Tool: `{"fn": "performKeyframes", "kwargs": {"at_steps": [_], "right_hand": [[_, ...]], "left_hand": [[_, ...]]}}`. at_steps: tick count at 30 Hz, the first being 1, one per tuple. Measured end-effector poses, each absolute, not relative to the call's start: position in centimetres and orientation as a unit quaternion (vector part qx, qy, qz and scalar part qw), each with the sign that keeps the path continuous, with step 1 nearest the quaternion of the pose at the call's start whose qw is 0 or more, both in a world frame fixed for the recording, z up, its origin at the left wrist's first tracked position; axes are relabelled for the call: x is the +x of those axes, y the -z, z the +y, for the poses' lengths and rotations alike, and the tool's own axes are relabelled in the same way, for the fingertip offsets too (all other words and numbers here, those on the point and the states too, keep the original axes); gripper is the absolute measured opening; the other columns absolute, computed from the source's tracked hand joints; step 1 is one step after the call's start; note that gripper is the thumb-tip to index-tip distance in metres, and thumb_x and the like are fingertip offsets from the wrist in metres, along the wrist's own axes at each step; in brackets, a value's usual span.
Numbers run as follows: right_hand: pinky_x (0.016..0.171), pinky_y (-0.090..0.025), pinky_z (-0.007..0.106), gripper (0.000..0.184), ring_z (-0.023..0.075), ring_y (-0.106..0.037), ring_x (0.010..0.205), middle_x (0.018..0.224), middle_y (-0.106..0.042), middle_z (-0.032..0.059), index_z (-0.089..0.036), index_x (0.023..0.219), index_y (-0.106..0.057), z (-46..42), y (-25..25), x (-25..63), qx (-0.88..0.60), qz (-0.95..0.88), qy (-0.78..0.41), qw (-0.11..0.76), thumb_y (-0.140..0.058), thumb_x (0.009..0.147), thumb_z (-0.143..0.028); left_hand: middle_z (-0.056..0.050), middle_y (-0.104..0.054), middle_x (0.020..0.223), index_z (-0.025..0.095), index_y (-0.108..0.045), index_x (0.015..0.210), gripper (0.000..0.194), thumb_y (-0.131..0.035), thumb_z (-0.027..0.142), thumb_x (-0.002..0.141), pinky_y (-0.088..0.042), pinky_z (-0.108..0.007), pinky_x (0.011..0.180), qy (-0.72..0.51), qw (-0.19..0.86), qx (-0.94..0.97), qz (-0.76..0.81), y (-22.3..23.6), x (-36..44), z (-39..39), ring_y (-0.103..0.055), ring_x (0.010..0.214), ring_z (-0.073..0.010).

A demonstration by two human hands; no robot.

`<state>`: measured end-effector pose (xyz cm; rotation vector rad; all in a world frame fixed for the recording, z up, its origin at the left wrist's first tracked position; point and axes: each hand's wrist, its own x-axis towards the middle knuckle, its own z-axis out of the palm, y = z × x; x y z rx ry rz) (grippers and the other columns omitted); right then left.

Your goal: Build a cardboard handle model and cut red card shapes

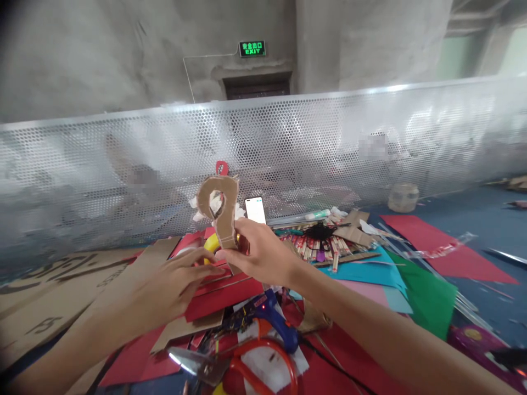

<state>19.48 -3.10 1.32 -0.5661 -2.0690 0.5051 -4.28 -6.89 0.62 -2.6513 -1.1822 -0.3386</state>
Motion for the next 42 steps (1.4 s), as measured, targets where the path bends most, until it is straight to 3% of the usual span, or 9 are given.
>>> {"fn": "performKeyframes", "kwargs": {"at_steps": [7,11,15,18,21,28,37,42], "right_hand": [[0.065,-0.042,0.026,0.012,0.0122,-0.054,0.072,0.084,-0.061,-0.0005,-0.019,0.085,-0.062,-3.0,-1.2,19.6,-0.22,-0.836,-0.196,0.462,-0.067,0.089,-0.029],[0.063,-0.042,0.026,0.011,0.0123,-0.054,0.072,0.086,-0.061,-0.0001,-0.019,0.088,-0.063,-2.9,-1.1,19.6,-0.227,-0.839,-0.195,0.455,-0.067,0.09,-0.03],[0.061,-0.042,0.027,0.014,0.0121,-0.054,0.07,0.085,-0.061,-0.0005,-0.019,0.088,-0.063,-3.0,-1.0,19.6,-0.245,-0.839,-0.198,0.443,-0.066,0.091,-0.032],[0.062,-0.042,0.027,0.013,0.0127,-0.055,0.072,0.085,-0.062,-0.0003,-0.02,0.088,-0.063,-3.0,-0.9,19.7,-0.248,-0.84,-0.194,0.443,-0.065,0.091,-0.032],[0.065,-0.043,0.028,0.012,0.0136,-0.056,0.074,0.084,-0.062,-0.0003,-0.02,0.088,-0.063,-2.9,-0.9,19.7,-0.248,-0.838,-0.188,0.448,-0.066,0.09,-0.031],[0.064,-0.042,0.029,0.015,0.0134,-0.055,0.073,0.084,-0.062,-0.0003,-0.02,0.088,-0.062,-2.9,-0.9,19.6,-0.259,-0.836,-0.193,0.444,-0.067,0.09,-0.034],[0.063,-0.043,0.029,0.016,0.015,-0.056,0.074,0.087,-0.064,0.0017,-0.019,0.089,-0.063,-3.0,-0.9,19.7,-0.26,-0.838,-0.189,0.441,-0.066,0.09,-0.035],[0.067,-0.044,0.03,0.014,0.0159,-0.059,0.077,0.087,-0.065,0.0014,-0.02,0.089,-0.063,-3.1,-1.0,19.7,-0.256,-0.838,-0.192,0.442,-0.067,0.09,-0.033]], "left_hand": [[-0.002,-0.062,0.126,0.035,-0.063,0.127,0.049,-0.043,0.008,0.092,-0.047,-0.032,0.085,0.028,0.088,-0.912,-0.399,-3.5,-7.2,-7.0,-0.062,0.105,-0.0198],[-0.003,-0.063,0.123,0.037,-0.061,0.13,0.062,-0.044,0.001,0.084,-0.047,-0.032,0.082,-0.005,0.111,-0.921,-0.374,-2.9,-8.1,-6.8,-0.062,0.105,-0.0218],[-0.003,-0.067,0.105,0.037,-0.062,0.13,0.069,-0.042,-0.004,0.078,-0.047,-0.032,0.077,-0.032,0.139,-0.923,-0.358,-2.5,-8.1,-6.7,-0.064,0.092,-0.0208],[-0.003,-0.067,0.101,0.036,-0.063,0.129,0.065,-0.043,-0.002,0.08,-0.047,-0.033,0.078,-0.032,0.149,-0.921,-0.359,-2.5,-8.1,-6.7,-0.064,0.09,-0.0209],[-0.003,-0.068,0.11,0.034,-0.061,0.132,0.057,-0.044,0.003,0.087,-0.047,-0.033,0.082,-0.009,0.144,-0.92,-0.364,-2.6,-8.2,-6.8,-0.064,0.097,-0.0211],[-0.004,-0.069,0.113,0.034,-0.062,0.133,0.041,-0.041,0.021,0.1,-0.045,-0.03,0.078,0.012,0.094,-0.906,-0.413,-2.7,-8.1,-6.7,-0.064,0.093,-0.0189],[-0.004,-0.07,0.118,0.031,-0.067,0.123,0.036,-0.045,0.047,0.101,-0.046,-0.03,0.083,0.036,-0.046,-0.885,-0.462,-3.3,-9.7,-5.1,-0.064,0.094,-0.0188],[-0.003,-0.07,0.112,0.03,-0.065,0.124,0.034,-0.048,0.047,0.099,-0.046,-0.027,0.079,0.044,-0.095,-0.881,-0.461,-3.3,-9.9,-5.0,-0.063,0.092,-0.018]]}}
